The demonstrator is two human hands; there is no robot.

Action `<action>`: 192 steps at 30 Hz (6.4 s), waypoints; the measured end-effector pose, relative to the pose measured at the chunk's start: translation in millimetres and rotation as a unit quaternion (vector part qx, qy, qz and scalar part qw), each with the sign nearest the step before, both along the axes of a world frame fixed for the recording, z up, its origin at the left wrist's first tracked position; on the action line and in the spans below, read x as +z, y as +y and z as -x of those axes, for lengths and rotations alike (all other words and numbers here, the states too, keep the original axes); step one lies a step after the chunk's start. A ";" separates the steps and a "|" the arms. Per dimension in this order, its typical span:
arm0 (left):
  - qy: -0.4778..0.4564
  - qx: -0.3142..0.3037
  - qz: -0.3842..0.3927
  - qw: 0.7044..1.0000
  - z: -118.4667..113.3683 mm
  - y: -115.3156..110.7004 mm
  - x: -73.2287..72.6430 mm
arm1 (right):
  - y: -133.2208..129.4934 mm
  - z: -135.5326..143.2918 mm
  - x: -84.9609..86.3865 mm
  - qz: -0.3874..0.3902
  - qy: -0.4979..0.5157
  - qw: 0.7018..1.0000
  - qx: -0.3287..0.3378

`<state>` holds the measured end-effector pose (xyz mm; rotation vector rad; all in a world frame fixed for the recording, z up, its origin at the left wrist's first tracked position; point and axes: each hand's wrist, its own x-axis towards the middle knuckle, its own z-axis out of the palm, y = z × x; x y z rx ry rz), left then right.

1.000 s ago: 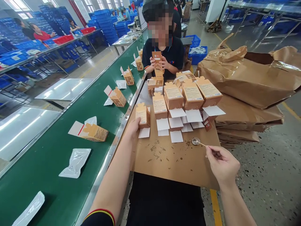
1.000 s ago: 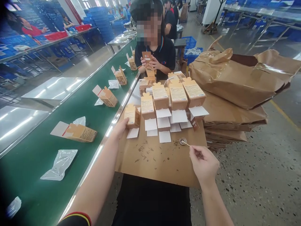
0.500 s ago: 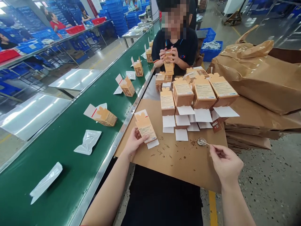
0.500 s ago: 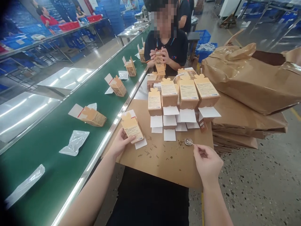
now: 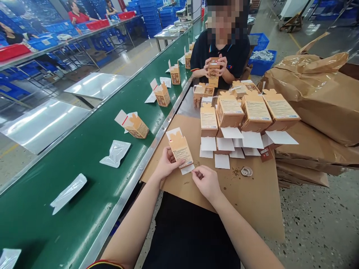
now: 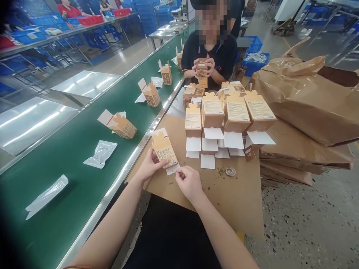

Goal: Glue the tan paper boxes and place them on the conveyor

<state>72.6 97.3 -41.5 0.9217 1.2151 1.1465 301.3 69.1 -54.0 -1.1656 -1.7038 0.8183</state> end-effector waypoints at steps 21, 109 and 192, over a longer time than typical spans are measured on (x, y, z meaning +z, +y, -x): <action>0.415 0.156 -0.032 0.896 1.8 -47.2 -4.5 | -60.7 -98.9 22.6 -0.006 0.043 0.989 -0.140; 0.455 0.348 0.085 0.815 127.3 -71.4 26.2 | -68.3 -109.3 22.0 0.002 0.055 0.986 -0.159; 0.258 -0.007 -0.110 0.960 -21.5 -13.3 2.1 | -51.4 -87.7 41.8 0.005 0.022 0.993 -0.114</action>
